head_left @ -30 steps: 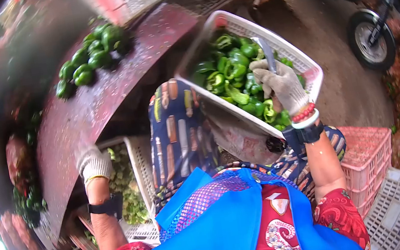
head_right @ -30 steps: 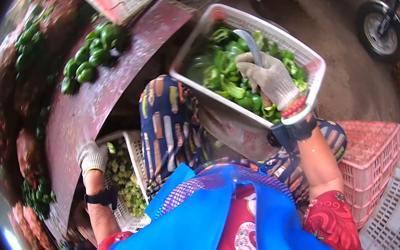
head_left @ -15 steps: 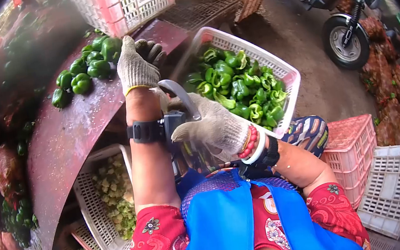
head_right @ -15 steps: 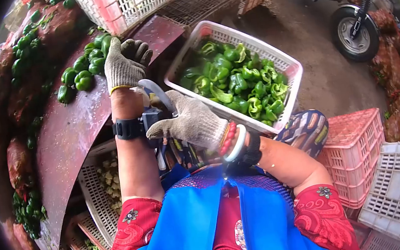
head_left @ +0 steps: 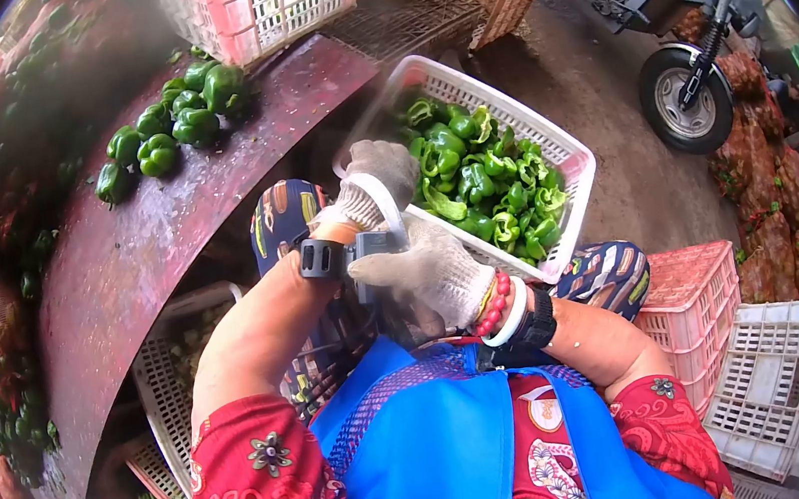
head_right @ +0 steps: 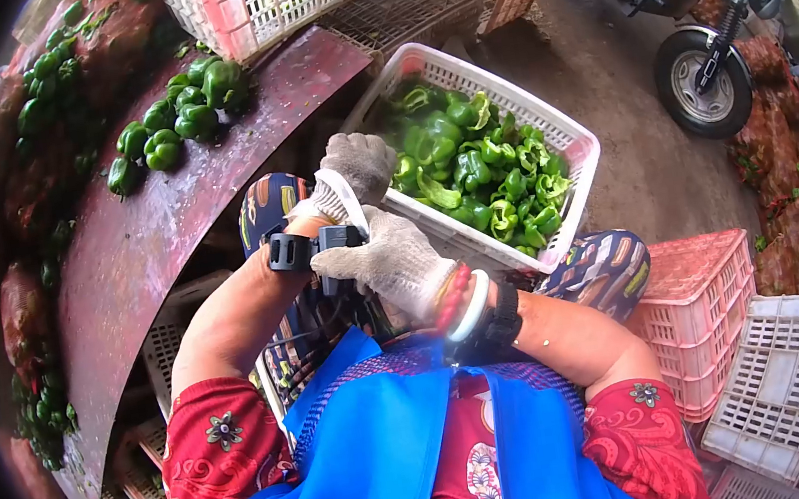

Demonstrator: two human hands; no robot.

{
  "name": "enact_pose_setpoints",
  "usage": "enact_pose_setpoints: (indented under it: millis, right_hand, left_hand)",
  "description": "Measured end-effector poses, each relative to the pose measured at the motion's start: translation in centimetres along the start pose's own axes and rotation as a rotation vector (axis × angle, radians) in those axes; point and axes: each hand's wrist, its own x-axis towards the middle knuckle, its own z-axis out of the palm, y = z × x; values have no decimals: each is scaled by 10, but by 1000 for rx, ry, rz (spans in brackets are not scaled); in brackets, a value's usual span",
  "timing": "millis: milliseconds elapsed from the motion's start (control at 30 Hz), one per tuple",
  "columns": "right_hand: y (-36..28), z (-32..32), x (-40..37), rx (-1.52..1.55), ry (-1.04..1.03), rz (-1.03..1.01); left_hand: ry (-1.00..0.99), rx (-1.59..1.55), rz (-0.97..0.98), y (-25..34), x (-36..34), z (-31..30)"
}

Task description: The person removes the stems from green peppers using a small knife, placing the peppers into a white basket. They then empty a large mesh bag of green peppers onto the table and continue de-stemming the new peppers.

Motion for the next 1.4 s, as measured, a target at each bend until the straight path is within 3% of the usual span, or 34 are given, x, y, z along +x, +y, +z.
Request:
enact_pose_setpoints:
  millis: [100, 133, 167, 233, 300, 367, 400, 467, 500, 567, 600, 667, 733, 767, 833, 867, 900, 967, 1033, 1067, 1133, 1167, 1233, 1267, 1300, 1400]
  right_hand:
    - [-5, -2, 5, 62, -38, 18]
    - [-7, 1, 6, 144, -34, -40]
    - [-11, 0, 7, 137, -13, 15]
    - [-23, -6, 11, 112, 26, 124]
    - [-39, -4, 4, 109, 101, 174]
    - [-51, -3, -2, 175, 150, 317]
    - [-49, -4, 0, 215, 188, 401]
    - [-49, -4, -4, 139, 229, 428]
    - [-49, -3, -6, 101, 248, 441]
    - [-43, 0, -8, 27, 257, 448]
    - [-34, -2, -5, 82, 252, 449]
    - [-24, -4, -4, 197, 271, 473]
    - [-36, -7, -7, 197, 212, 554]
    - [-44, -9, -9, 195, 186, 591]
    - [-58, -14, -13, 39, 200, 526]
    - [-62, -17, -13, -38, 202, 494]
    - [-55, -30, -11, 12, 171, 359]
    - [-55, -60, -13, 113, 81, 197]
    - [-72, -74, -18, -14, 316, 233]
    - [-66, -101, -15, 185, 311, 206]
    - [-33, -166, -3, 532, 382, 115]
    - [-17, -188, 4, 679, 464, 40]
    - [3, -201, 11, 749, 711, 87]
    - [19, -204, 10, 748, 615, 128]
    - [34, -206, 8, 743, 524, 172]
    - [49, -191, 19, 624, 537, 372]
  left_hand:
    - [-151, -135, -418, -8, 15, 4]
    - [-10, -123, -407, -16, 11, -3]
    - [-13, -271, -596, -26, 22, -3]
    - [168, -557, -811, -25, 15, -35]
    - [265, -989, -805, -36, 23, -18]
    - [173, -385, -683, -22, 42, -5]
    - [66, -277, -579, -14, 36, -21]
    - [-78, -162, -335, 12, 48, 14]
    - [-188, 9, -37, 20, 61, 52]
    - [-320, -16, 75, 39, 72, 88]
    - [-453, -22, 57, 44, 74, 82]
    - [-504, -71, 20, 45, 70, 76]
    - [-447, -151, -20, 37, 58, 57]
    - [-331, -268, -104, 31, 52, 60]
    - [-332, -602, -464, 24, 38, 24]
    - [-118, -892, -456, 9, 29, 40]
    - [167, -1573, -426, 8, 53, 124]
    - [-148, -2103, -673, -19, 12, 15]
    - [-216, -2688, -287, -55, 4, 27]
    - [-118, -2679, -179, -66, -19, -5]
    - [-112, -2785, -168, -104, -38, 22]
    - [-94, -2836, -16, -116, -53, 9]
    - [54, -2726, -195, -154, -79, 38]
    - [263, -2478, -627, -161, -103, 31]
    - [382, -2083, -928, -182, -112, 49]
    - [597, -1516, -1315, -258, -146, 71]
